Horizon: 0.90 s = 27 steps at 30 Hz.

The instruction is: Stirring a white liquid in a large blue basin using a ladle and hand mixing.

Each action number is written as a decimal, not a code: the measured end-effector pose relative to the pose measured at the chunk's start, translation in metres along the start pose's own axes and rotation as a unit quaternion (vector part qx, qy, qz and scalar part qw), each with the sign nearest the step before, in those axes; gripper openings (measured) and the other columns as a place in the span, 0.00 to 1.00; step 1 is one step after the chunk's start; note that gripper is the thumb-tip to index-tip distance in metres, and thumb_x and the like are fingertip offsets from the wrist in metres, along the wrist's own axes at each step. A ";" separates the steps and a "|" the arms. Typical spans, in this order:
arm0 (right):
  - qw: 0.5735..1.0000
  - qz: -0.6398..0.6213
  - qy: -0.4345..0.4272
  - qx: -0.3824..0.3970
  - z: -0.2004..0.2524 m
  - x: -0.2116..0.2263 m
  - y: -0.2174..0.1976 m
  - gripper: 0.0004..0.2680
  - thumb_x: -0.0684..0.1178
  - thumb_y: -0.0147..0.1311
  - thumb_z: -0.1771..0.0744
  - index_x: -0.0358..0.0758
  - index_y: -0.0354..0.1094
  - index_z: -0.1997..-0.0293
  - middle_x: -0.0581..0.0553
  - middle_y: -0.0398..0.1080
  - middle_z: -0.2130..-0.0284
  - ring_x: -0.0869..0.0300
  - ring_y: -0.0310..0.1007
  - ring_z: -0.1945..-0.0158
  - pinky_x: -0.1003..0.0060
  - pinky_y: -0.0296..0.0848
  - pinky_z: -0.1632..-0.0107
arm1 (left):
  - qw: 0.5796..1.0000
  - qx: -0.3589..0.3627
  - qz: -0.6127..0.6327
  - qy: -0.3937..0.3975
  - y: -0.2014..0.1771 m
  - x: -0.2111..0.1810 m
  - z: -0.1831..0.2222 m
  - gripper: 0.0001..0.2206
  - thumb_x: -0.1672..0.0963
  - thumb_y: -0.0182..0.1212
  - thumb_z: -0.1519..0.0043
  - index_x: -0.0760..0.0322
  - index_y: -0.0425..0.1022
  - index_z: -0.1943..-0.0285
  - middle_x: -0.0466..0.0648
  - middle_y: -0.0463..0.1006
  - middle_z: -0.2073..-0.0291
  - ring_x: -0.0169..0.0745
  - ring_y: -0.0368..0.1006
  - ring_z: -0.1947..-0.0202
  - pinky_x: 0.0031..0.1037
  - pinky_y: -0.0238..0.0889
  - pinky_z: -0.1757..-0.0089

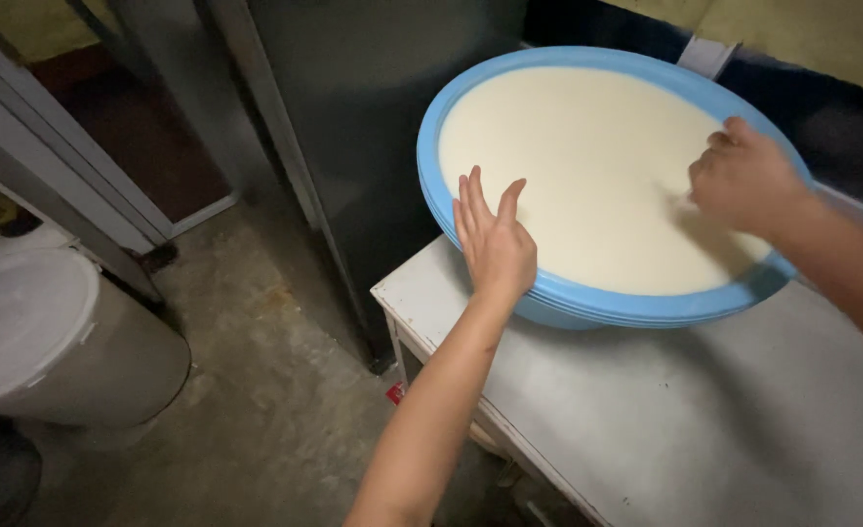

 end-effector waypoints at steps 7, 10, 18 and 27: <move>0.988 -0.117 0.012 -0.098 0.014 0.033 -0.040 0.15 0.69 0.45 0.33 0.62 0.71 0.49 0.63 0.75 0.48 0.66 0.64 0.30 0.56 0.46 0.22 | 1.000 -0.013 0.010 0.006 0.001 0.001 0.001 0.26 0.67 0.49 0.47 0.59 0.75 0.39 0.64 0.50 0.26 0.66 0.38 0.23 0.51 0.27 0.28; 0.900 -0.184 0.035 -0.393 -0.003 0.058 -0.049 0.11 0.61 0.53 0.35 0.48 0.74 0.70 0.49 0.72 0.75 0.58 0.70 0.57 0.52 0.59 0.35 | 1.000 0.004 0.031 -0.005 0.009 0.010 0.003 0.23 0.64 0.47 0.39 0.51 0.72 0.37 0.59 0.48 0.24 0.61 0.36 0.20 0.53 0.30 0.29; 0.911 -0.175 0.036 -0.371 -0.112 0.077 -0.084 0.06 0.50 0.54 0.34 0.45 0.75 0.66 0.47 0.73 0.73 0.56 0.66 0.56 0.51 0.54 0.38 | 1.000 -0.013 0.023 -0.007 0.011 0.011 0.002 0.29 0.64 0.47 0.40 0.48 0.61 0.28 0.60 0.50 0.25 0.62 0.39 0.21 0.53 0.32 0.29; 0.967 -0.081 0.013 -0.243 -0.220 0.073 -0.111 0.09 0.49 0.47 0.30 0.49 0.77 0.55 0.52 0.77 0.61 0.59 0.63 0.46 0.53 0.47 0.35 | 0.999 -0.033 0.028 0.004 0.008 0.005 0.006 0.29 0.62 0.45 0.39 0.51 0.58 0.26 0.62 0.51 0.25 0.65 0.40 0.21 0.55 0.32 0.29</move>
Point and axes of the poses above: each hand's wrist, its own z-axis away from the middle knuckle, its own y-axis out of the palm, x = y × z, the point moved 6 cm from there along -z, towards the middle knuckle
